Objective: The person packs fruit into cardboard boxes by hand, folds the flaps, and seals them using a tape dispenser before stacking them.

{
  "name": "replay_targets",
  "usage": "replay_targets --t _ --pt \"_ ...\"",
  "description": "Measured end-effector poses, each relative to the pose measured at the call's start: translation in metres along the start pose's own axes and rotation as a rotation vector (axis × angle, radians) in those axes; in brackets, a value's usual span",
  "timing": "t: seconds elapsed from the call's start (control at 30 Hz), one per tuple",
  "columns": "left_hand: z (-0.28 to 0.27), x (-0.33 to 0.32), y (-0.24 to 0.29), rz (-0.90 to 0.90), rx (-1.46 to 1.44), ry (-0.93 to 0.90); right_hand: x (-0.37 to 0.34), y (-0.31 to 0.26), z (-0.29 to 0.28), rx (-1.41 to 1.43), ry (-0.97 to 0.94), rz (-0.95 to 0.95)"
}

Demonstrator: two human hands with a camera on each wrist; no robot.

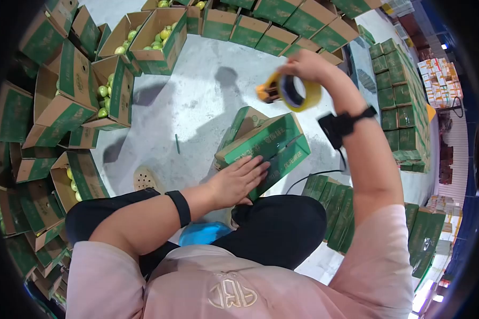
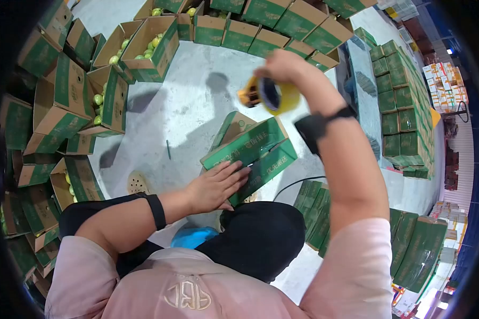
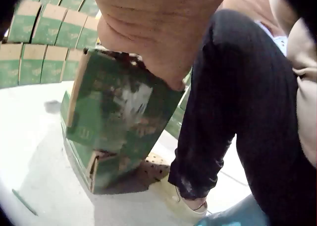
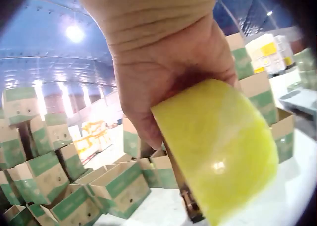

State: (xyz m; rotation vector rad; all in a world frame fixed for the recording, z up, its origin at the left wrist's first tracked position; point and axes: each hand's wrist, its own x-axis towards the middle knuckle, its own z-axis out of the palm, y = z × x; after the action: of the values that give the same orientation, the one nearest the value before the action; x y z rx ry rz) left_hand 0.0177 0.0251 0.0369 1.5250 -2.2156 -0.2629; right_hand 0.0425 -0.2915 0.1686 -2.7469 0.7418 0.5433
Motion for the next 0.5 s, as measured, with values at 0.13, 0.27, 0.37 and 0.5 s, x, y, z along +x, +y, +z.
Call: replay_targets --t 0.13,0.27,0.37,0.5 --pt "0.011 -0.003 -0.005 0.008 0.069 0.1 0.063 -0.081 0.048 -0.067 -0.09 -0.048" --pt "0.021 -0.012 -0.012 0.0 0.031 0.18 0.048 -0.104 0.081 -0.319 -0.389 -0.179" --pt "0.024 -0.006 -0.012 0.032 0.072 0.168 -0.02 -0.061 0.025 -0.262 -0.365 -0.346" --pt "0.005 -0.003 -0.019 -0.024 -0.064 -0.019 -0.197 -0.034 0.015 -0.009 -0.306 0.002"
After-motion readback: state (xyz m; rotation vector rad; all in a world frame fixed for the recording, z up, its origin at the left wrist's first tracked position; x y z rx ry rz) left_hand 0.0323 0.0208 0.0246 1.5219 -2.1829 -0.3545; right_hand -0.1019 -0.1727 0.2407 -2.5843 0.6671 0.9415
